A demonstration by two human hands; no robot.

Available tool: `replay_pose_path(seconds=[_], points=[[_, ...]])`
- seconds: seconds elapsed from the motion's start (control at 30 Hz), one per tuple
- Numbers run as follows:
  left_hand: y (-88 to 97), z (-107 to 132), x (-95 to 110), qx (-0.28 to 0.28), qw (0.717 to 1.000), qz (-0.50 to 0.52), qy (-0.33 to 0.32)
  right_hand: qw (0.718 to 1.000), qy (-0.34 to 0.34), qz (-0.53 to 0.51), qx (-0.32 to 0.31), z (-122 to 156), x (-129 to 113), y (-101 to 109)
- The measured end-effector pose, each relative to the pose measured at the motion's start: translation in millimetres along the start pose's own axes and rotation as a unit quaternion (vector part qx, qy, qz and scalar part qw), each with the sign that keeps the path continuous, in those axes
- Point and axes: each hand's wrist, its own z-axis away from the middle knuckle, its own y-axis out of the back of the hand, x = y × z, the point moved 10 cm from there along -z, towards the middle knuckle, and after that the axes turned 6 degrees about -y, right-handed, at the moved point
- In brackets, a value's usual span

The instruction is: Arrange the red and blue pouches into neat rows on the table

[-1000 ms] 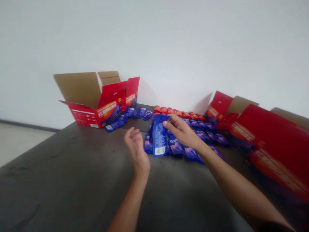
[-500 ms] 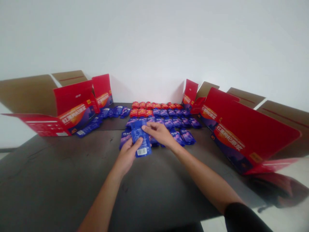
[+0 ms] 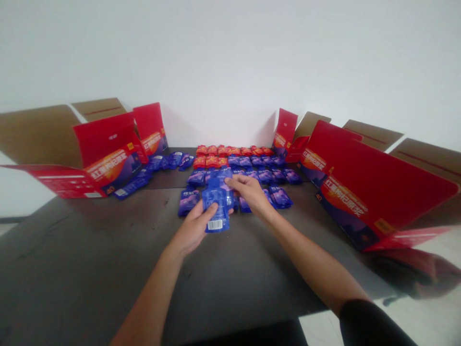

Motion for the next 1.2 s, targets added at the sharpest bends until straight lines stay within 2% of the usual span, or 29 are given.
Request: replay_pose_path(seconds=[0.1, 0.2, 0.23, 0.3, 0.4, 0.5, 0.6, 0.67, 0.7, 0.73, 0.77, 0.83, 0.9, 0.97, 1.07, 1.13, 1.2], points=[[2.3, 1, 0, 0.002, 1.0, 0.01, 0.008, 0.996, 0.046, -0.036, 0.061, -2, -14, 24], [2.5, 0, 4, 0.003, 1.0, 0.023, -0.006, 0.981, 0.088, -0.11, 0.134, 6, -31, 60], [2.4, 0, 6, 0.005, 1.0, 0.025, -0.01, 0.976, 0.077, -0.136, 0.148, 11, -32, 73], [2.5, 0, 7, 0.013, 1.0, 0.025, -0.012, 0.971, 0.007, -0.185, 0.151, 22, -26, 96], [4.0, 0, 8, 0.025, 1.0, 0.017, -0.009, 0.959, -0.124, -0.238, 0.094, 48, -8, 120], [6.4, -1, 9, 0.032, 0.999, 0.005, -0.01, 0.954, -0.159, -0.25, 0.034, 76, -3, 142], [8.4, -1, 8, 0.041, 0.999, -0.009, -0.011, 0.976, -0.155, -0.146, 0.035, 96, 1, 167], [8.1, -1, 7, 0.045, 0.999, -0.017, -0.004, 0.988, -0.146, 0.02, 0.056, 105, -1, 184], [7.4, -1, 6, 0.046, 0.999, -0.021, 0.001, 0.981, -0.132, 0.128, 0.055, 107, -5, 190], [6.5, -1, 6, 0.045, 0.999, -0.023, 0.005, 0.962, -0.109, 0.245, 0.042, 109, -10, 192], [5.7, -1, 5, 0.045, 0.999, -0.026, 0.008, 0.929, -0.081, 0.361, 0.016, 110, -14, 192], [4.7, -2, 3, 0.042, 0.999, -0.031, 0.013, 0.831, -0.025, 0.554, -0.054, 115, -16, 187], [5.0, -3, 2, 0.039, 0.998, -0.036, 0.015, 0.732, 0.023, 0.673, -0.105, 122, -12, 186], [6.3, -3, 1, 0.039, 0.998, -0.038, 0.012, 0.661, 0.069, 0.738, -0.118, 128, -9, 187], [8.0, -4, 2, 0.042, 0.998, -0.041, 0.003, 0.586, 0.125, 0.793, -0.103, 137, -8, 186], [7.9, -3, 2, 0.044, 0.998, -0.044, 0.002, 0.554, 0.141, 0.815, -0.096, 141, -3, 186], [6.3, -3, 3, 0.043, 0.998, -0.043, 0.001, 0.536, 0.145, 0.826, -0.101, 142, 6, 187]])
